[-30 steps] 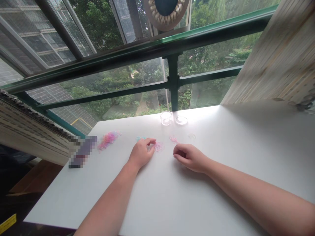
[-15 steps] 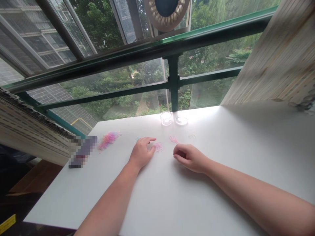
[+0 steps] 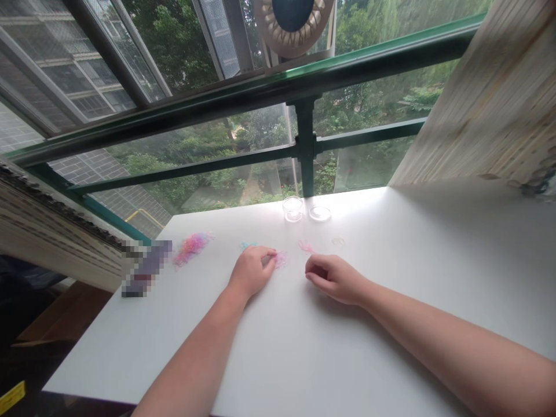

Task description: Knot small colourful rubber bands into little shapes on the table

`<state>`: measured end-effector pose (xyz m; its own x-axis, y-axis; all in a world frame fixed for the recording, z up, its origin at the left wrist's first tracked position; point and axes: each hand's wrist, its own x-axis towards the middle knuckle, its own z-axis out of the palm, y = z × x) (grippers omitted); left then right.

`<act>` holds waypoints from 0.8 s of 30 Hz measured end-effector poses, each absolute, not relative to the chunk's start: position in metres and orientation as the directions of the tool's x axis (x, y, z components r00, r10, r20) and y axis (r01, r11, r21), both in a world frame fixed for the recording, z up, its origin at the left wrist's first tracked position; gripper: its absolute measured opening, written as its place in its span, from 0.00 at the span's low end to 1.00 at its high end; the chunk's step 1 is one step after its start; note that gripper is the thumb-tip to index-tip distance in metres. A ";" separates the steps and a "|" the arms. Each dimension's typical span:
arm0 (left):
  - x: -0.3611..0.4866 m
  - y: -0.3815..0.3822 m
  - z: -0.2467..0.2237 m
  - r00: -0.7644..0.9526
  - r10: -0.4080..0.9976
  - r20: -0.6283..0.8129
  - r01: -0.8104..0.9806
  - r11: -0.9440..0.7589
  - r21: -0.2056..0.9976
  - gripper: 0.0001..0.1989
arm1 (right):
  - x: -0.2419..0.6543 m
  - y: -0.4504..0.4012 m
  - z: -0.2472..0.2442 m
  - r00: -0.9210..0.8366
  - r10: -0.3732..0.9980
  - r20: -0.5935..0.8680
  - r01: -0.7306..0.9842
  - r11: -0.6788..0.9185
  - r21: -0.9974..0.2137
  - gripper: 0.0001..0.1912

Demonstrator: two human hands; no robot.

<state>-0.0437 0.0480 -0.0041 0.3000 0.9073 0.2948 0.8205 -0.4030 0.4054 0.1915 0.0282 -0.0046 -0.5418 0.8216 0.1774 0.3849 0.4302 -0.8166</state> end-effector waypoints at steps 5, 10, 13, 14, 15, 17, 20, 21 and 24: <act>-0.043 0.048 -0.004 0.298 0.909 0.292 0.816 -0.402 0.415 0.10 | 0.192 0.028 -0.006 -0.542 0.820 0.183 0.388 0.437 -0.811 0.03; -0.043 0.048 -0.003 0.289 0.908 0.304 0.806 -0.402 0.435 0.11 | 0.192 0.029 -0.006 -0.545 0.818 0.182 0.380 0.435 -0.816 0.03; -0.044 0.048 -0.003 0.286 0.907 0.310 0.803 -0.403 0.438 0.11 | 0.192 0.029 -0.006 -0.547 0.818 0.179 0.380 0.432 -0.818 0.03; -0.044 0.048 -0.003 0.286 0.908 0.308 0.804 -0.402 0.438 0.11 | 0.192 0.029 -0.006 -0.546 0.819 0.178 0.381 0.431 -0.818 0.03; -0.043 0.048 -0.003 0.288 0.909 0.303 0.804 -0.401 0.438 0.11 | 0.192 0.029 -0.006 -0.545 0.819 0.177 0.381 0.431 -0.818 0.03; -0.043 0.048 -0.003 0.296 0.909 0.293 0.804 -0.402 0.438 0.10 | 0.192 0.029 -0.005 -0.545 0.820 0.178 0.380 0.430 -0.819 0.03; -0.043 0.047 -0.003 0.312 0.906 0.286 0.801 -0.412 0.433 0.09 | 0.192 0.028 -0.005 -0.543 0.820 0.184 0.381 0.436 -0.816 0.03; -0.043 0.048 -0.004 0.315 0.905 0.286 0.802 -0.415 0.430 0.09 | 0.191 0.028 -0.005 -0.542 0.820 0.184 0.382 0.436 -0.815 0.03; -0.044 0.048 -0.005 0.318 0.903 0.288 0.804 -0.418 0.423 0.10 | 0.191 0.028 -0.005 -0.544 0.819 0.181 0.383 0.435 -0.815 0.03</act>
<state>-0.0436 0.0476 -0.0047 0.3181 0.9034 0.2877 0.8042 -0.4178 0.4227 0.1914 0.0282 -0.0048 -0.5443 0.8191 0.1811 0.3833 0.4349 -0.8149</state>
